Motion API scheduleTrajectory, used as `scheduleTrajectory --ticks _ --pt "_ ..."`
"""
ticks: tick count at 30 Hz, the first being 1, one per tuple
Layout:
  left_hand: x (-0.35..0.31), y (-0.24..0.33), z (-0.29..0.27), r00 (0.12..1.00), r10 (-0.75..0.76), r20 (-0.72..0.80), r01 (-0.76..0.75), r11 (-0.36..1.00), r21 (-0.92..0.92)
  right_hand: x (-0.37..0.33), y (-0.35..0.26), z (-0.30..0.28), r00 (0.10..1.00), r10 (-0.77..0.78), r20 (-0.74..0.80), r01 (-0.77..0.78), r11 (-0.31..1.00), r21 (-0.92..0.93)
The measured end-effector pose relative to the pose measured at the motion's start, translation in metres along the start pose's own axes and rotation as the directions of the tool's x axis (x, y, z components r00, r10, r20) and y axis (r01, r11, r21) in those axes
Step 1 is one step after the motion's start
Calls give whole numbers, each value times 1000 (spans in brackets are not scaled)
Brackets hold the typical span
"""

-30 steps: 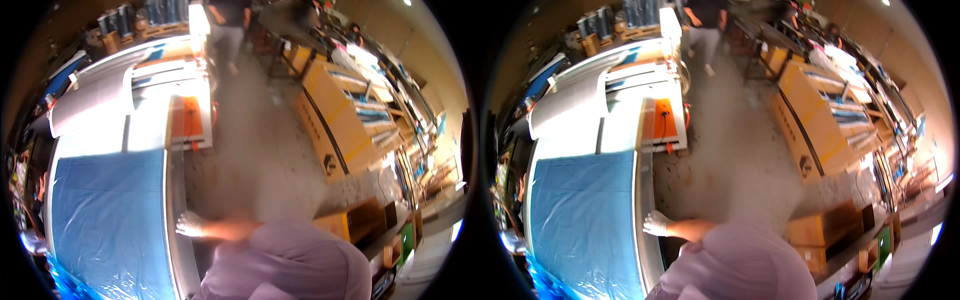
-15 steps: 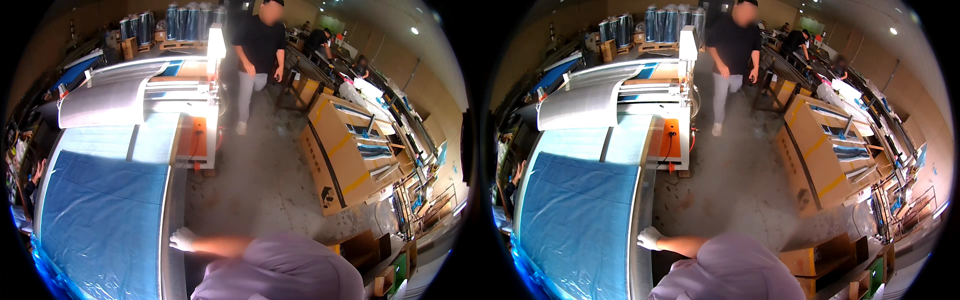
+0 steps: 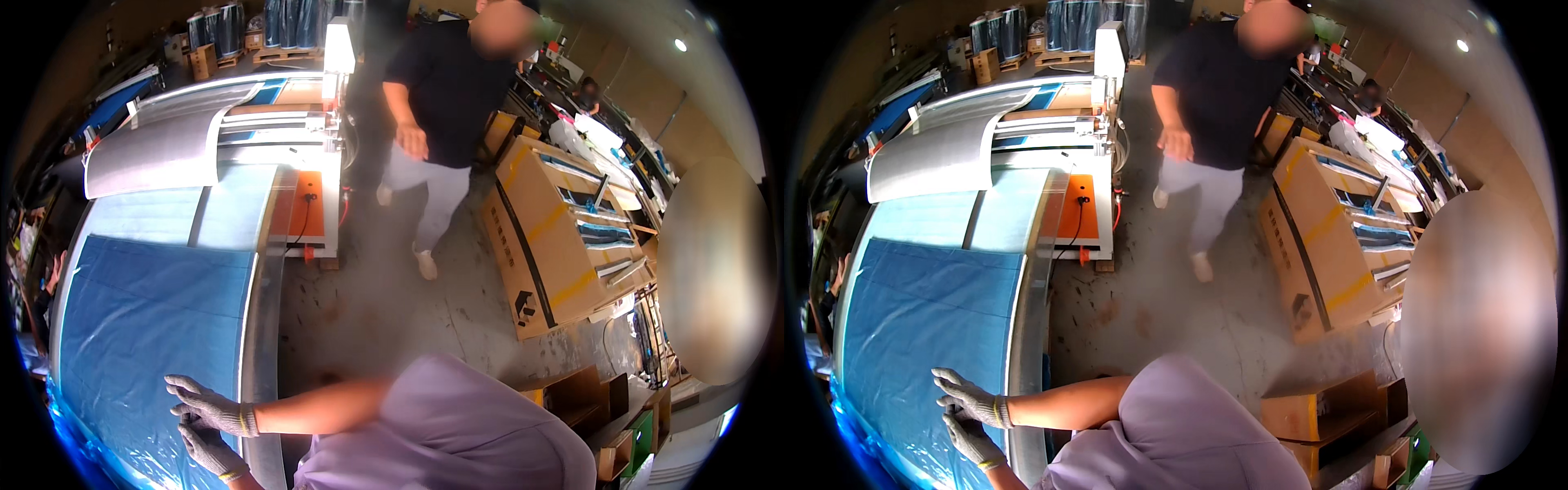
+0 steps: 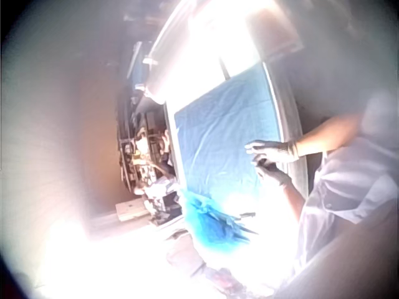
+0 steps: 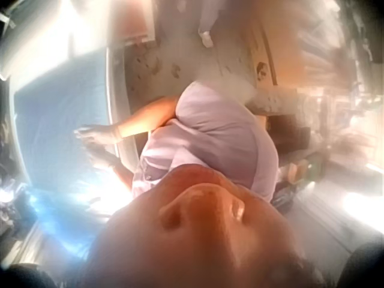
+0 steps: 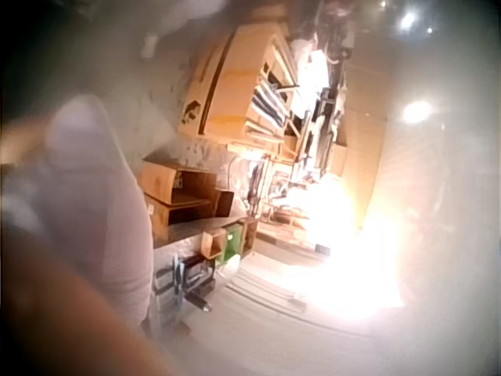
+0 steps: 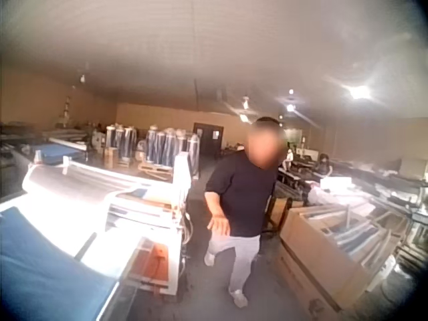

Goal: The person applies a large blue protective film to a flat panel on a workbench. They smooth the film by hand, use a pen to mark a line, and then interact with a machine's touchscreen interface.

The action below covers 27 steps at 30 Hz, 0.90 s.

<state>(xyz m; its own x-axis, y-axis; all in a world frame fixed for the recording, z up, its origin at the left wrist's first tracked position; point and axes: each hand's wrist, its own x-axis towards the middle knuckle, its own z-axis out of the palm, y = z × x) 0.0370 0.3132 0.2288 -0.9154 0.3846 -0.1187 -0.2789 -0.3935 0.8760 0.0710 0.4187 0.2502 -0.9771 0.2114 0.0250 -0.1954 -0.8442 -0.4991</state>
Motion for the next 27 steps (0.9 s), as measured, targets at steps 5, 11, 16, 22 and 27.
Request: scheduleTrajectory --ticks 5,11,16,22,27 --pt "-6 2 2 996 -26 86 19 996 91 -7 -9 2 1000 24 17 -21 991 -132" --pt "-2 2 -8 999 47 5 -47 983 178 -3 -4 -8 994 90 67 -91 996 12" --pt "0 4 -5 985 88 -149 -63 985 163 9 6 -11 982 121 144 -134 988 82" --pt "-6 -3 -39 983 81 -162 -37 964 262 14 17 -15 958 228 175 -257 952 166" --pt "-4 -11 -48 977 36 -210 21 965 260 21 25 -26 948 281 148 -297 950 97"
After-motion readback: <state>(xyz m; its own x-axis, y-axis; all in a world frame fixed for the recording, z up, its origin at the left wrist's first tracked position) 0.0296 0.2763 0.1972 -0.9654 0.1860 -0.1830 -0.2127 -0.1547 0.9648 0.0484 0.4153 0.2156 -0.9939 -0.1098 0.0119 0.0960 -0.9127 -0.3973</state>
